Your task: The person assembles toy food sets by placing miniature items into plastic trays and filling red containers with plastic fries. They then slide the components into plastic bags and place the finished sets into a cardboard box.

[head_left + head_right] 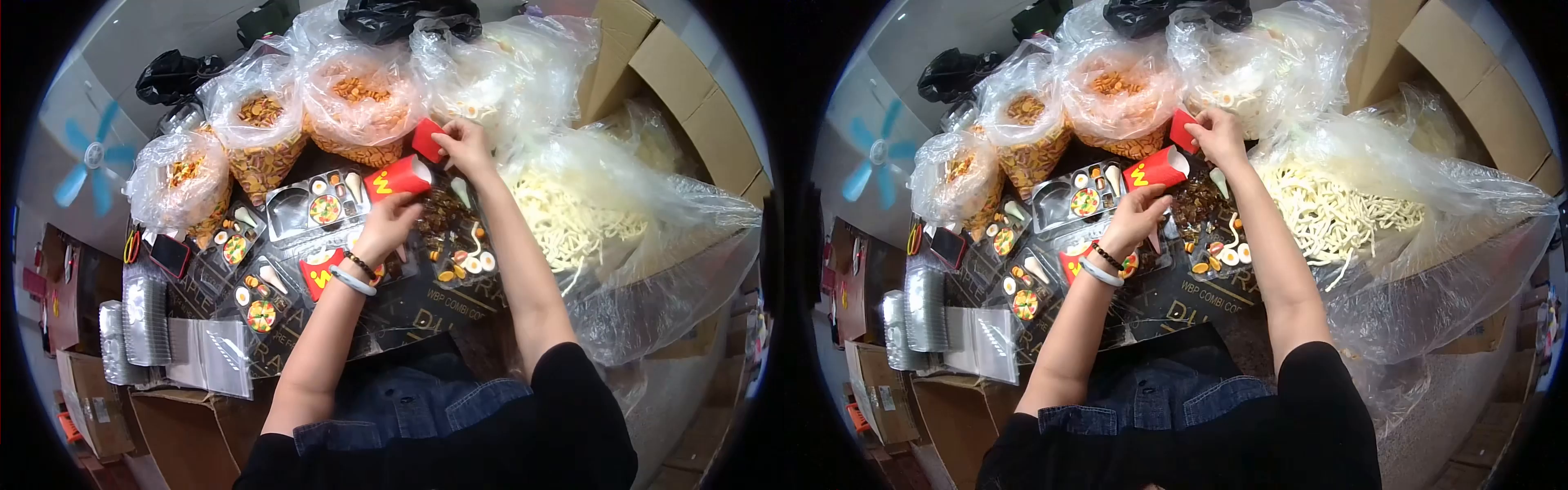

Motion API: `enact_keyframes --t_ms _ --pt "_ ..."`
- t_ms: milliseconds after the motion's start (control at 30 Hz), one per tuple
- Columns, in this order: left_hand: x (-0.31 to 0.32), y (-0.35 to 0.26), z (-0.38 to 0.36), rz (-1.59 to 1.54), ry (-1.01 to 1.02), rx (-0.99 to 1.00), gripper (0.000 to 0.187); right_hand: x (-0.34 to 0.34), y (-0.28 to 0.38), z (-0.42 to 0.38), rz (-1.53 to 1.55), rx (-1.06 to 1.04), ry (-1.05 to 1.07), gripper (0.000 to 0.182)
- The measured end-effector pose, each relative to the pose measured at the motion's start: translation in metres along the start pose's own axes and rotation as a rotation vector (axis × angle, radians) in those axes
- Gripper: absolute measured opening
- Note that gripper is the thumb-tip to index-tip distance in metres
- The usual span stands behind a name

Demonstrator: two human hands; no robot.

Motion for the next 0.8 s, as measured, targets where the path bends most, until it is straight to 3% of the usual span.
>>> enact_keyframes --t_ms 67,100,167,200,233,267,333,367,467,600,667,700,767,800 --pt "-0.005 -0.002 0.001 -0.337 -0.052 0.04 0.041 -0.022 0.02 -0.033 0.271 -0.232 0.036 0.005" --pt "-0.001 -0.008 -0.004 -0.523 -0.001 -0.044 0.049 -0.027 0.026 -0.053 0.339 -0.313 0.127 0.007" --pt "0.017 -0.007 -0.001 -0.827 0.422 -0.194 0.067 -0.04 0.037 -0.096 0.343 -0.476 0.29 0.015" --pt "0.027 -0.008 -0.008 -0.908 0.39 -0.251 0.064 -0.044 0.038 -0.111 0.293 -0.581 0.347 0.016" --pt "0.037 -0.012 -0.015 -0.986 0.358 -0.307 0.061 -0.044 0.034 -0.125 0.349 -0.507 0.412 0.017" --pt "0.051 -0.011 -0.024 -1.003 0.455 -0.378 0.055 -0.043 0.028 -0.135 0.426 -0.441 0.417 0.016" --pt "0.068 -0.009 -0.038 -0.651 0.684 -0.239 0.053 -0.046 0.021 -0.153 0.431 -0.362 0.461 0.016" --pt "0.076 -0.004 -0.049 -0.704 0.753 -0.302 0.06 -0.052 0.023 -0.16 0.312 -0.453 0.411 0.016" --pt "0.092 0.004 -0.065 -0.815 0.779 -0.262 0.06 -0.063 0.002 -0.169 0.364 -0.465 0.374 0.011" --pt "0.102 0.027 -0.062 -0.924 0.462 -0.243 0.047 -0.082 -0.005 -0.179 0.369 -0.448 0.206 0.017" --pt "0.106 0.039 -0.061 -0.973 0.417 -0.269 0.045 -0.1 -0.015 -0.181 0.161 -0.302 0.063 0.019" --pt "0.11 0.039 -0.062 -0.972 0.426 -0.277 0.045 -0.115 -0.035 -0.18 0.046 0.014 0.035 0.026" --pt "0.112 0.034 -0.065 -1.015 0.421 -0.256 0.043 -0.163 -0.084 -0.169 -0.43 0.257 -0.236 0.032" --pt "0.11 0.042 -0.061 -1.015 0.395 -0.244 0.045 -0.186 -0.107 -0.167 -0.681 0.302 -0.253 0.036"
Point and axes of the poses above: each hand's wrist, its own z-axis towards the middle knuckle, its own x-axis out of the palm, y = z × x, the point moved 7 cm from there along z, towards the middle knuckle, and after that the axes turned 11 degrees about -z, right-handed, at the moved point
